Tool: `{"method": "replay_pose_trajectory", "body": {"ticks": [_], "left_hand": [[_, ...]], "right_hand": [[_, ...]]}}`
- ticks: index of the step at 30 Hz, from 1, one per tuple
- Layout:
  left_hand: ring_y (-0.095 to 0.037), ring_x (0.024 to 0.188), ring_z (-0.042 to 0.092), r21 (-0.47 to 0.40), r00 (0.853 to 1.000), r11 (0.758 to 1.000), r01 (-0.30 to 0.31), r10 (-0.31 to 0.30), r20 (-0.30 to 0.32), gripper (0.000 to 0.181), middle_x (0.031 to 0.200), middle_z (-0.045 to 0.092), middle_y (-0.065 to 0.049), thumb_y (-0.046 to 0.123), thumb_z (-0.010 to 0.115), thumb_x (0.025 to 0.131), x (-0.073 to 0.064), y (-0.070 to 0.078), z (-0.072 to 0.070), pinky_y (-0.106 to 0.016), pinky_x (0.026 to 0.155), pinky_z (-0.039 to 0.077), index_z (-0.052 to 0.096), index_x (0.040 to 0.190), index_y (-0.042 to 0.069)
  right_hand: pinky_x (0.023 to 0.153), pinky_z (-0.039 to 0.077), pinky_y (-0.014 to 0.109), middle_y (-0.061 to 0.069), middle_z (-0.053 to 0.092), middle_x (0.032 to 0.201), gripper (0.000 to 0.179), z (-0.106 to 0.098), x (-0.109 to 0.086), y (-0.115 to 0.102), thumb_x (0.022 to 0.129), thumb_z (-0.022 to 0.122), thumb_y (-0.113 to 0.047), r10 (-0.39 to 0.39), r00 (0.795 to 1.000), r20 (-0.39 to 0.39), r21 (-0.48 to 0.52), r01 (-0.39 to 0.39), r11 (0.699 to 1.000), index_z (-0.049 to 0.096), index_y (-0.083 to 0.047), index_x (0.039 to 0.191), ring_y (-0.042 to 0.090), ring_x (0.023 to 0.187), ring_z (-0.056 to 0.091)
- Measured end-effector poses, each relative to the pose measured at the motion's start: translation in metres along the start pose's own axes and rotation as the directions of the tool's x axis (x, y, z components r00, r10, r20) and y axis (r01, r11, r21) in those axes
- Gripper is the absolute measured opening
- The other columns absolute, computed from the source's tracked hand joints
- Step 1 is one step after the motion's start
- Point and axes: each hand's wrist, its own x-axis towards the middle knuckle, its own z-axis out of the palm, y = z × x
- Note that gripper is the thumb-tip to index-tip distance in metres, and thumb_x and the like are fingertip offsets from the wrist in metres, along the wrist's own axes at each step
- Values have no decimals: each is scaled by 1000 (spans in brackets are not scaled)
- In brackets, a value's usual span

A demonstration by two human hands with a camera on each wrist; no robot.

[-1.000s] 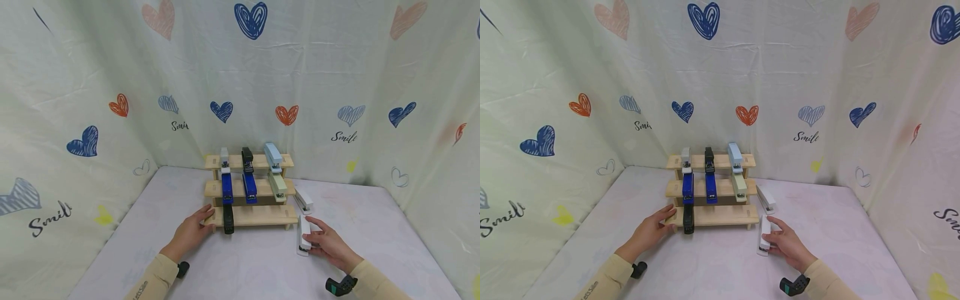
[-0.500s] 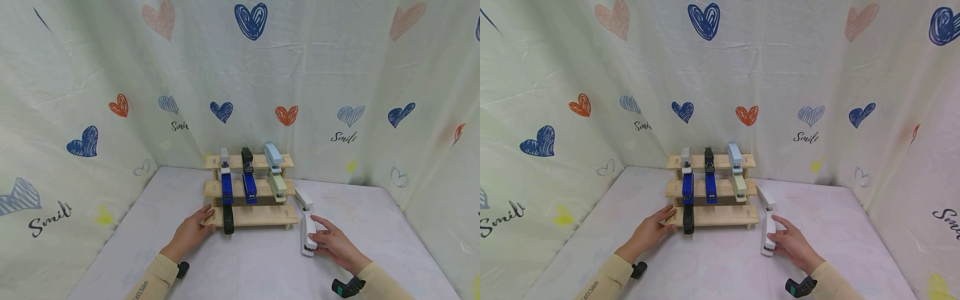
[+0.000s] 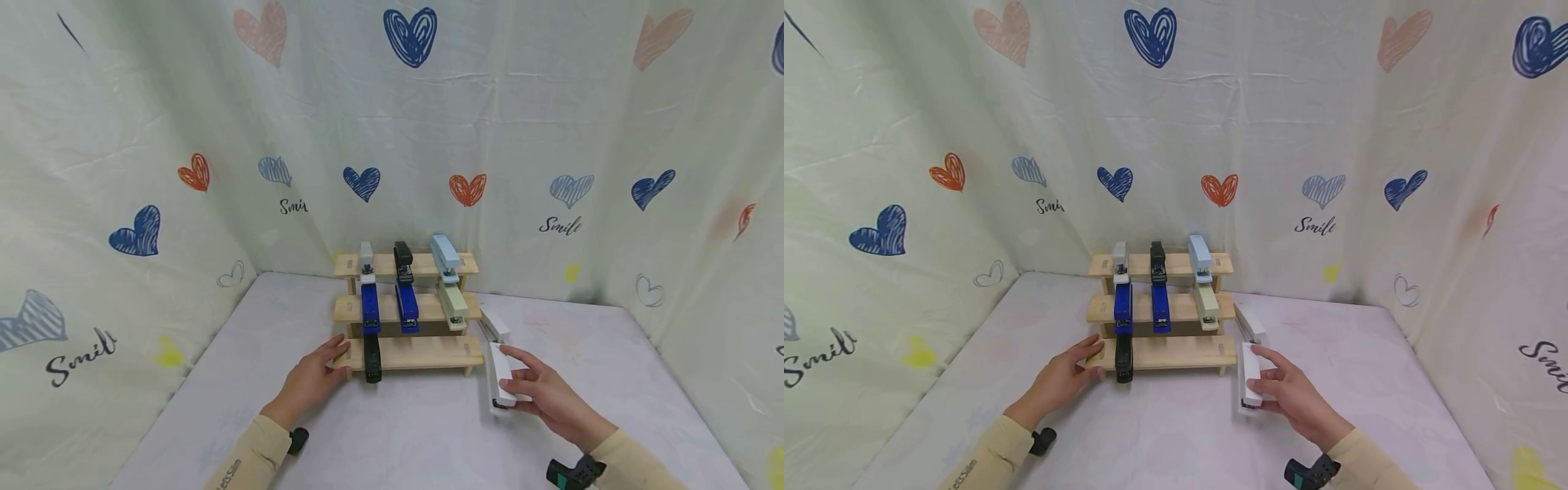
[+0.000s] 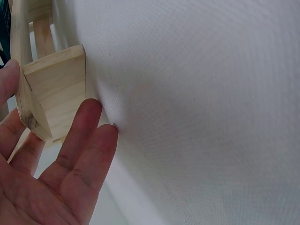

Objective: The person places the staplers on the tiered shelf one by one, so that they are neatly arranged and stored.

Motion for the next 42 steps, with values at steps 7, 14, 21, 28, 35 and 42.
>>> {"method": "replay_pose_trajectory", "body": {"ticks": [7, 14, 21, 28, 35, 42], "left_hand": [[-23, 104, 66, 5, 1000, 1000, -3, 3, 1, 52, 152, 46, -6, 20, 75, 92, -1, -1, 0, -41, 82, 54, 60, 140, 9], [-24, 106, 65, 4, 1000, 1000, 0, 0, 2, 52, 152, 45, -6, 20, 75, 92, -1, -1, -1, -42, 83, 54, 59, 140, 8], [-23, 105, 65, 4, 1000, 1000, 8, -8, 4, 52, 153, 45, -5, 20, 75, 92, 0, -2, 0, -42, 83, 54, 59, 140, 9], [-27, 113, 62, 3, 1000, 1000, 2, -2, 0, 52, 152, 45, -5, 20, 75, 91, 1, -3, 1, -44, 87, 53, 60, 139, 8], [-28, 119, 59, 3, 1000, 1000, -2, 2, -2, 53, 152, 46, -5, 20, 76, 91, 1, -2, 0, -46, 89, 51, 60, 139, 7], [-29, 119, 60, 2, 1000, 1000, -10, 10, -6, 52, 151, 46, -6, 20, 76, 91, 0, -2, 0, -46, 89, 51, 60, 139, 6]], "right_hand": [[80, 55, 45, 18, 42, 111, 74, 22, 3, -10, 92, 73, -12, -20, 999, 47, -33, 21, 999, 35, -14, 156, 27, 94, 53], [78, 55, 43, 19, 45, 114, 69, 49, 16, -19, 91, 73, -13, -28, 994, 102, -49, 33, 998, 40, -15, 152, 29, 97, 54], [81, 55, 47, 19, 49, 120, 63, 79, 34, -25, 92, 72, -9, -39, 991, 126, -38, 44, 998, 45, -14, 149, 31, 105, 52], [79, 55, 45, 18, 49, 121, 53, 103, 48, -26, 91, 74, -11, -64, 990, 128, -51, 71, 996, 54, -13, 141, 31, 105, 53], [77, 55, 40, 15, 52, 110, 35, 113, 53, -29, 94, 70, -10, -86, 987, 133, -72, 96, 993, 60, -8, 128, 28, 96, 54], [78, 55, 39, 15, 50, 117, 37, 118, 55, -31, 94, 69, -7, -73, 989, 125, -61, 82, 995, 61, -7, 130, 27, 98, 55]]}}
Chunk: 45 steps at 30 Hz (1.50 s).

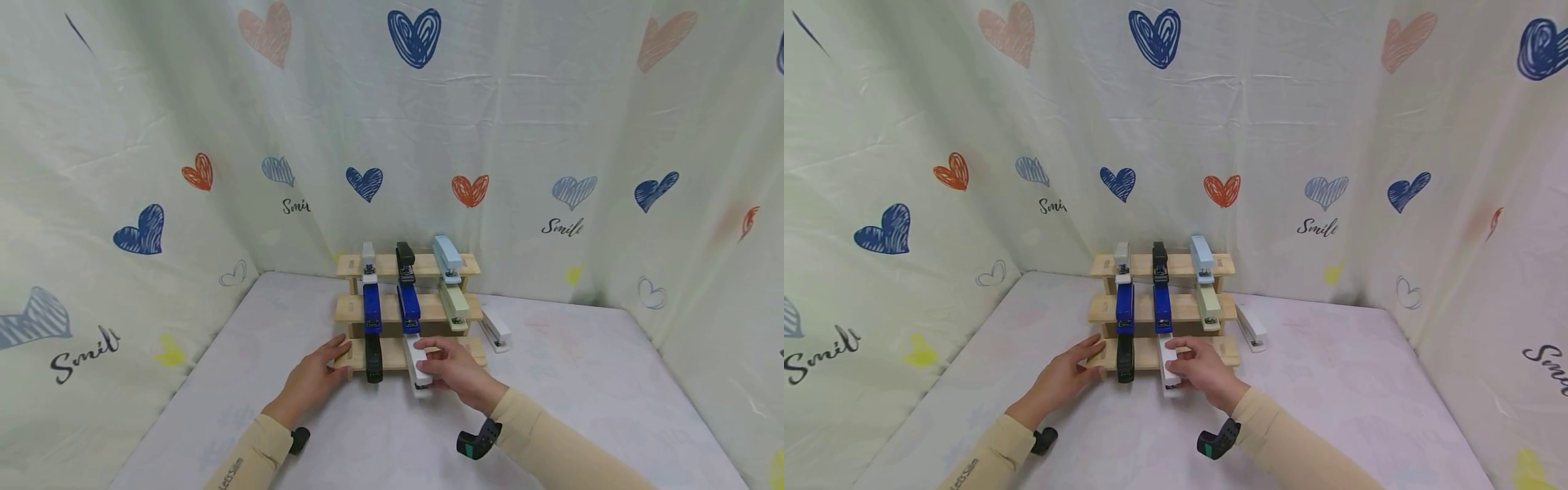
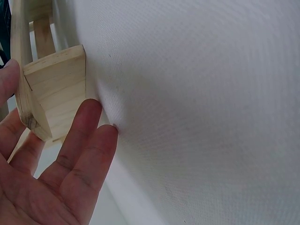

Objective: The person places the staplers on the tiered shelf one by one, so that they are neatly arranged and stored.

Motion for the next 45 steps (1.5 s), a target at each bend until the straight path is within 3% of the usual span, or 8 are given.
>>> {"method": "replay_pose_trajectory", "body": {"ticks": [5, 8, 12, 17, 26, 45], "left_hand": [[-29, 124, 56, 1, 1000, 1000, -6, 6, 0, 53, 151, 46, -7, 21, 76, 90, 0, 1, 0, -47, 92, 50, 60, 139, 7], [-26, 116, 61, 3, 1000, 1000, 5, -5, 3, 53, 152, 46, -5, 21, 76, 91, 0, 1, 0, -45, 88, 52, 60, 139, 8], [-21, 104, 65, 3, 1000, 1000, 19, -19, 3, 52, 152, 45, -4, 21, 75, 91, 1, 1, 0, -40, 82, 54, 60, 139, 9], [-19, 102, 65, 1, 1000, 1000, 25, -25, 6, 52, 152, 45, -4, 20, 75, 91, 1, 1, 0, -38, 81, 54, 60, 140, 9], [-21, 106, 65, -2, 1000, 1000, 23, -23, 8, 52, 152, 45, -4, 21, 75, 91, 2, 1, 0, -40, 83, 53, 60, 140, 9], [-13, 89, 65, -11, 999, 999, 47, -47, 19, 54, 153, 45, 0, 26, 75, 91, -1, 2, 0, -38, 77, 53, 59, 140, 12]], "right_hand": [[80, 55, 38, 17, 50, 122, 55, 0, 0, 0, 84, 75, 3, -4, 1000, 16, 18, 4, 1000, 59, -7, 135, 29, 100, 55], [84, 55, 39, 18, 50, 128, 61, -1, -2, 1, 81, 77, 5, -24, 999, 26, 10, 23, 1000, 57, -7, 138, 31, 106, 53], [90, 53, 43, 19, 47, 142, 59, -1, -4, 2, 83, 78, -1, -53, 998, 17, -10, 54, 999, 58, -8, 138, 36, 122, 49], [95, 50, 48, 20, 44, 147, 54, 1, -4, 2, 85, 79, -7, -69, 998, -13, -26, 69, 997, 60, -10, 136, 42, 131, 44], [94, 51, 45, 18, 50, 143, 49, 3, -2, 3, 87, 78, -7, -96, 994, -48, -28, 95, 995, 62, -8, 134, 34, 123, 54], [90, 54, 40, 16, 52, 139, 50, 4, 3, 6, 88, 77, -6, -101, 994, -35, 20, 102, 995, 60, -5, 135, 29, 115, 59]]}}
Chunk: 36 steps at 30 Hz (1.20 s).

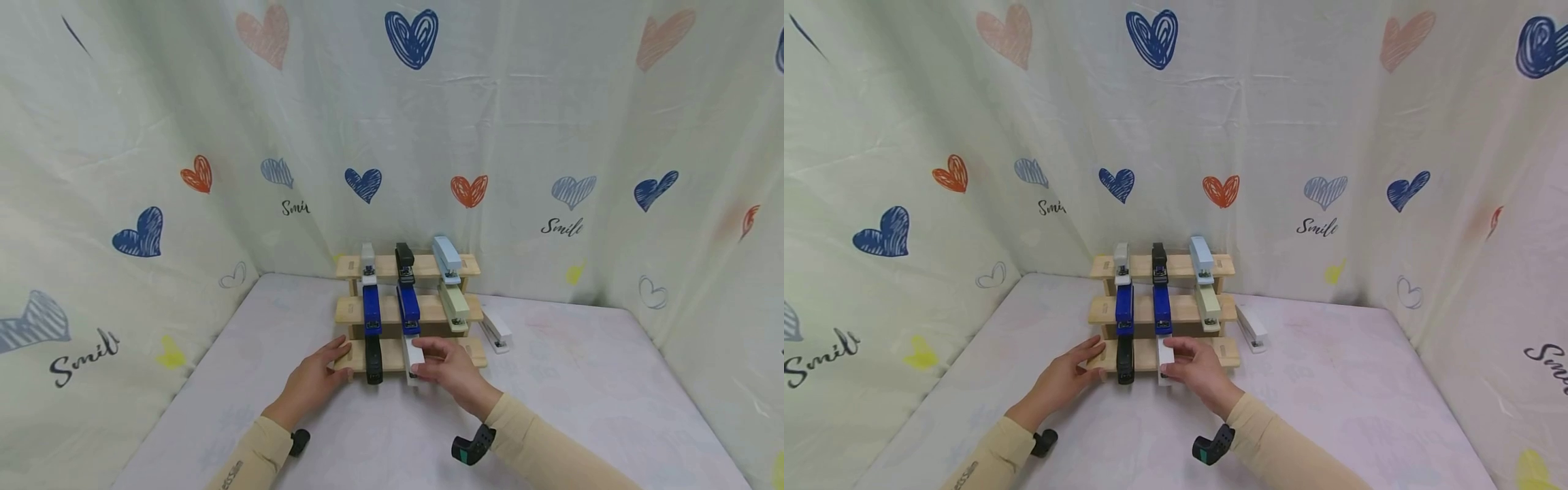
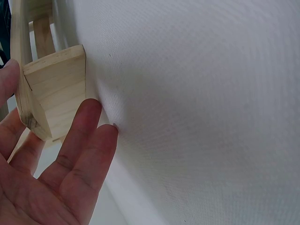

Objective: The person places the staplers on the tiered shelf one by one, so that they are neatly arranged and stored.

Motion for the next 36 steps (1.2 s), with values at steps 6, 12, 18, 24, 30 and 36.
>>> {"method": "replay_pose_trajectory", "body": {"ticks": [6, 12, 18, 24, 30, 36], "left_hand": [[-15, 92, 66, -5, 1000, 1000, 5, -5, -2, 54, 153, 44, 0, 27, 75, 91, 0, 0, 0, -39, 79, 53, 59, 141, 12], [-17, 94, 67, 0, 1000, 1000, -7, 7, -3, 53, 153, 45, -1, 26, 75, 91, 0, 1, 0, -40, 80, 53, 60, 140, 11], [-16, 92, 66, -6, 1000, 1000, -2, 2, -1, 53, 153, 45, -1, 26, 75, 91, 0, 1, 0, -40, 79, 53, 60, 140, 12], [-18, 95, 67, -2, 1000, 1000, -1, 1, 3, 53, 153, 44, -1, 27, 75, 91, 0, 0, 0, -40, 81, 53, 60, 140, 11], [-18, 96, 67, 0, 1000, 1000, 0, 0, 5, 54, 154, 44, -1, 27, 75, 91, 1, 0, 0, -40, 81, 53, 60, 140, 11], [-19, 95, 67, -2, 1000, 1000, -5, 5, 3, 54, 153, 44, -2, 27, 75, 91, 0, 0, 0, -41, 81, 53, 60, 140, 11]], "right_hand": [[91, 53, 42, 16, 52, 140, 50, 0, 1, 0, 88, 76, -8, 0, 1000, 7, -4, 0, 1000, 60, -6, 135, 30, 119, 57], [91, 53, 41, 17, 52, 140, 49, -1, 2, 0, 88, 76, -8, -7, 1000, 12, -3, 7, 1000, 60, -6, 135, 29, 118, 58], [89, 54, 39, 18, 52, 139, 49, -1, 4, 1, 88, 75, -6, -7, 1000, 12, 14, 7, 1000, 60, -5, 134, 27, 112, 61], [88, 54, 39, 18, 52, 140, 50, -1, 3, 1, 88, 75, -4, -4, 1000, 20, 34, 3, 999, 59, -4, 136, 26, 111, 62], [89, 54, 40, 17, 51, 141, 53, -4, -3, 0, 88, 75, -7, 11, 1000, 19, 40, -11, 999, 58, -6, 138, 27, 113, 61], [86, 55, 41, 17, 54, 135, 51, -25, -16, -1, 90, 74, -9, 17, 999, 52, -36, -15, 999, 57, -5, 138, 29, 114, 60]]}}
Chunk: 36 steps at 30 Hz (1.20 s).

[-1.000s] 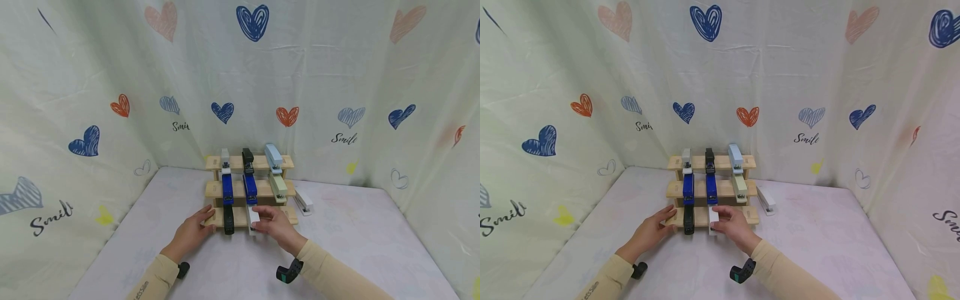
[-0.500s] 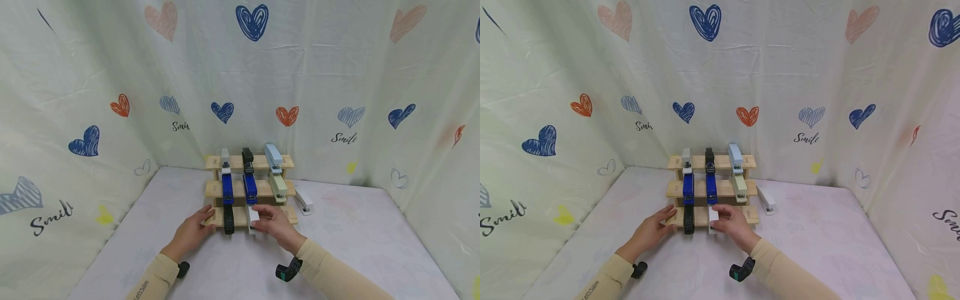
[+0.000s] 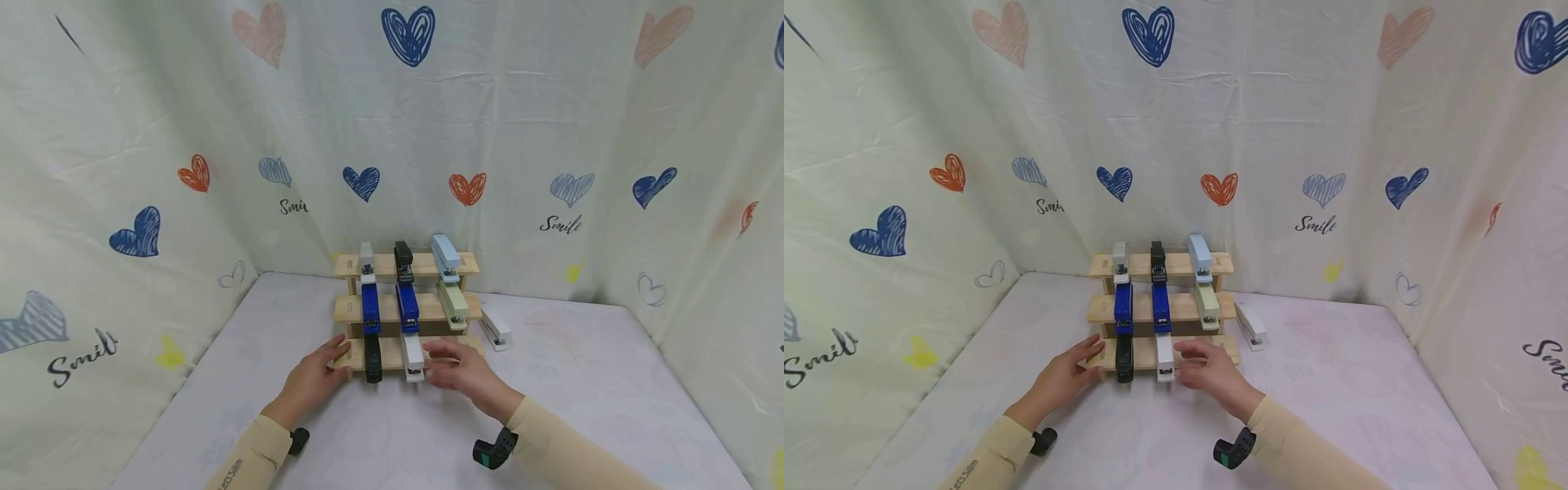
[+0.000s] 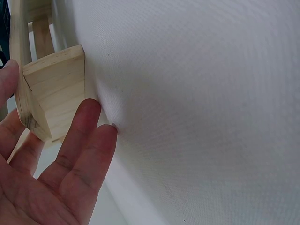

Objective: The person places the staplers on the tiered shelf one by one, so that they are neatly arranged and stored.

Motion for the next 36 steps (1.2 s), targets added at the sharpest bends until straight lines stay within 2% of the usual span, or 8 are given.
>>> {"method": "replay_pose_trajectory", "body": {"ticks": [3, 6, 13, 19, 26, 32, 36], "left_hand": [[-18, 96, 67, 5, 1000, 1000, 6, -6, -5, 54, 153, 44, -1, 27, 75, 91, 0, -1, 0, -41, 81, 53, 59, 141, 12], [-19, 98, 67, 8, 1000, 1000, 9, -9, -4, 54, 153, 44, -1, 27, 75, 91, 1, -1, 0, -41, 82, 53, 59, 141, 12], [-20, 99, 67, -1, 1000, 1000, 2, -2, -2, 54, 154, 44, -2, 26, 75, 91, 0, -2, -1, -40, 81, 54, 59, 140, 11], [-18, 97, 67, -3, 1000, 1000, 9, -9, -2, 54, 154, 44, -2, 25, 76, 91, 0, -2, -1, -40, 81, 54, 59, 140, 11], [-18, 96, 67, -5, 1000, 1000, 6, -6, -5, 53, 153, 44, -2, 25, 75, 92, 0, -3, 1, -39, 80, 54, 60, 140, 11], [-16, 93, 67, -4, 1000, 1000, 0, 0, -6, 54, 153, 44, -1, 27, 75, 91, 1, -5, 2, -38, 79, 54, 59, 141, 12], [-14, 92, 66, 3, 1000, 1000, 1, -1, -7, 54, 153, 44, 0, 27, 76, 91, 2, -5, 2, -37, 78, 54, 59, 141, 12]], "right_hand": [[86, 55, 42, 21, 53, 137, 54, -21, -5, 1, 91, 73, -10, -5, 1000, 27, -29, 6, 1000, 54, -2, 140, 29, 113, 60], [87, 55, 41, 23, 52, 137, 52, -46, -7, 1, 92, 71, -9, 4, 1000, 13, -61, -3, 998, 53, 0, 140, 31, 113, 60], [92, 53, 44, 24, 51, 136, 50, -102, -9, 1, 96, 66, -9, 3, 998, -67, -120, -11, 993, 49, 2, 142, 37, 118, 57], [94, 50, 46, 26, 46, 143, 52, -138, 4, 6, 99, 61, -10, 24, 991, -128, -173, -46, 984, 43, 1, 147, 40, 125, 51], [100, 46, 48, 28, 41, 147, 54, -157, 28, 21, 103, 55, -14, 91, 984, -154, -173, -117, 978, 37, 1, 151, 40, 127, 48], [102, 43, 52, 29, 38, 148, 56, -158, 43, 33, 102, 56, -14, 172, 976, -136, -148, -192, 970, 35, -2, 152, 44, 130, 45], [102, 43, 52, 30, 33, 151, 55, -156, 47, 38, 102, 55, -11, 187, 976, -112, -139, -202, 970, 36, -5, 153, 45, 130, 43]]}}
